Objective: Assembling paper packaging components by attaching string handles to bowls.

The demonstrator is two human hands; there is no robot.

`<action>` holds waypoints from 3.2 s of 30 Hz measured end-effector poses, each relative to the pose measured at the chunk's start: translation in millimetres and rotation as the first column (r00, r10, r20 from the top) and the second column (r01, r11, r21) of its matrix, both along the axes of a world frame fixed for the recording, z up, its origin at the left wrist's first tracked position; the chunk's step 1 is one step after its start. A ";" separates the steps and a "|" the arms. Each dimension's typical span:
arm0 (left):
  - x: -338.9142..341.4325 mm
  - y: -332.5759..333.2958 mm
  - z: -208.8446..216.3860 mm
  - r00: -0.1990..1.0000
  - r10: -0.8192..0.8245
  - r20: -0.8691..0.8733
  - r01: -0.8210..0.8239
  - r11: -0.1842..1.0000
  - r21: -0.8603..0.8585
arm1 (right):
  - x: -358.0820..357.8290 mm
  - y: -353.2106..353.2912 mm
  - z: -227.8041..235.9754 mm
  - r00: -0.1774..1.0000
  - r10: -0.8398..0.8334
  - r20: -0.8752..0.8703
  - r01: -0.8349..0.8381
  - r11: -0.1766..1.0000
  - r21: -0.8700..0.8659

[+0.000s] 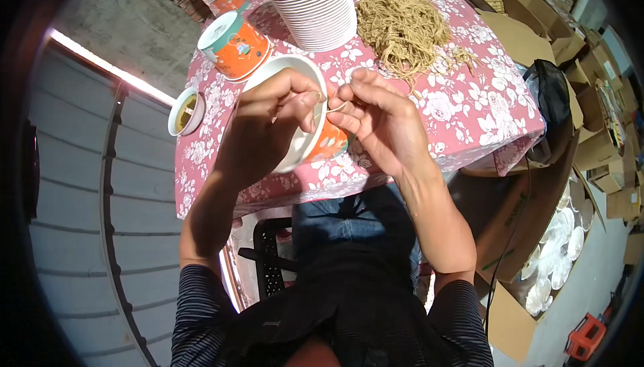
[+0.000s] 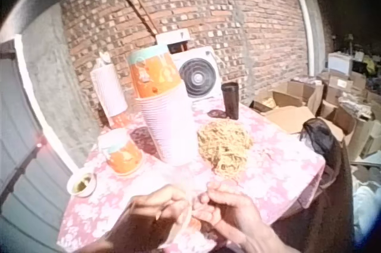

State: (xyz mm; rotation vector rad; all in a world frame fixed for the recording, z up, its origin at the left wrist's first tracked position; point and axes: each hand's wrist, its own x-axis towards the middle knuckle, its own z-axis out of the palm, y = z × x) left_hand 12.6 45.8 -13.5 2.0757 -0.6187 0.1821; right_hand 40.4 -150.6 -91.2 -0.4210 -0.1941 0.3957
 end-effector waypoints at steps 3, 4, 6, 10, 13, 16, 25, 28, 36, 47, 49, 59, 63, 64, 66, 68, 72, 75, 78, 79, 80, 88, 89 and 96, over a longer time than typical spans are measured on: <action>-9.4 2.3 16.2 0.997 0.050 0.062 -0.053 0.998 0.043 | 9.4 7.7 18.6 0.997 0.076 0.034 -0.073 0.994 -0.086; -11.2 3.8 24.9 0.995 0.068 0.066 -0.071 0.996 0.056 | 14.9 8.5 23.1 0.988 0.122 0.098 -0.109 0.986 -0.128; -7.1 10.0 30.9 0.984 0.090 0.151 -0.101 0.993 0.067 | 22.2 9.8 34.2 0.969 0.152 0.195 -0.084 0.944 -0.318; 27.7 33.2 32.5 0.994 0.110 0.016 -0.111 0.985 0.131 | 35.8 14.2 40.6 0.951 0.138 0.278 0.035 0.842 -0.538; 46.2 39.5 30.0 0.992 0.129 -0.010 -0.126 0.978 0.167 | 41.0 16.0 45.1 0.942 0.105 0.320 0.112 0.797 -0.593; 52.5 37.3 31.3 0.979 0.153 -0.136 -0.128 0.976 0.175 | 44.7 15.0 64.3 0.861 0.226 0.456 0.264 0.567 -0.780; 94.8 40.0 26.0 0.992 0.124 -0.006 -0.115 0.933 0.342 | 58.5 24.8 72.8 0.738 0.210 0.641 0.556 0.348 -0.755; 108.3 42.3 16.6 0.998 -0.001 -0.058 0.019 0.954 0.300 | 63.5 26.0 68.2 0.733 0.184 0.655 0.554 0.399 -0.731; 105.1 44.8 16.2 0.955 -0.199 -0.219 0.247 0.943 0.225 | 72.3 16.2 56.9 0.755 0.160 0.636 0.483 0.522 -0.703; 120.6 76.9 2.3 0.852 -0.258 -0.456 0.253 0.965 -0.073 | 48.2 11.8 51.2 0.550 0.257 0.795 0.810 0.068 -0.582; 120.2 77.7 -2.0 0.798 -0.361 -0.482 0.288 0.932 -0.220 | 44.8 20.8 46.7 0.495 0.251 0.832 0.859 0.006 -0.513; 103.0 74.3 1.1 0.815 -0.424 -0.394 0.328 0.899 -0.290 | 53.7 28.4 53.0 0.271 0.343 0.899 0.954 0.031 -0.300; 98.2 78.3 -1.3 0.826 -0.420 -0.377 0.331 0.901 -0.280 | 53.6 33.4 61.2 0.349 0.339 0.874 0.902 0.130 -0.411; 97.8 80.0 -3.2 0.829 -0.419 -0.372 0.326 0.901 -0.287 | 52.8 35.7 61.7 0.346 0.343 0.873 0.903 0.131 -0.410; 94.1 79.7 -1.6 0.833 -0.390 -0.393 0.290 0.912 -0.291 | 52.9 39.6 60.0 0.472 0.241 0.848 0.848 0.140 -0.512; 91.5 80.8 -3.0 0.837 -0.356 -0.415 0.247 0.924 -0.293 | 51.9 41.2 57.9 0.445 0.223 0.868 0.864 0.151 -0.481; 87.9 86.2 -12.9 0.800 -0.323 -0.505 0.062 0.882 -0.466 | 44.5 48.5 57.2 0.414 0.211 0.885 0.876 0.173 -0.451; 84.9 89.8 -14.7 0.779 -0.323 -0.538 -0.007 0.853 -0.522 | 39.4 50.1 58.3 0.417 0.264 0.870 0.874 0.146 -0.463; 79.1 88.5 -14.5 0.763 -0.336 -0.552 -0.043 0.826 -0.562 | 34.4 50.1 60.5 0.442 0.291 0.848 0.863 0.119 -0.491; 77.9 87.7 -14.6 0.759 -0.346 -0.551 -0.056 0.809 -0.585 | 33.6 50.1 59.5 0.443 0.292 0.848 0.863 0.118 -0.491; 78.9 89.9 -17.9 0.761 -0.344 -0.551 -0.057 0.809 -0.585 | 32.8 51.3 58.3 0.442 0.285 0.851 0.864 0.123 -0.489; 71.9 85.1 -26.9 0.776 -0.465 -0.426 -0.061 0.617 -0.784 | 26.3 52.7 57.9 0.478 0.252 0.842 0.849 0.113 -0.516; 71.1 84.4 -27.1 0.776 -0.465 -0.426 -0.060 0.618 -0.784 | 27.6 52.8 56.3 0.476 0.242 0.845 0.848 0.129 -0.515; 55.3 72.7 -17.1 0.930 -0.184 -0.317 -0.007 0.856 -0.518 | 34.1 53.2 50.5 0.525 0.186 0.830 0.799 0.229 -0.556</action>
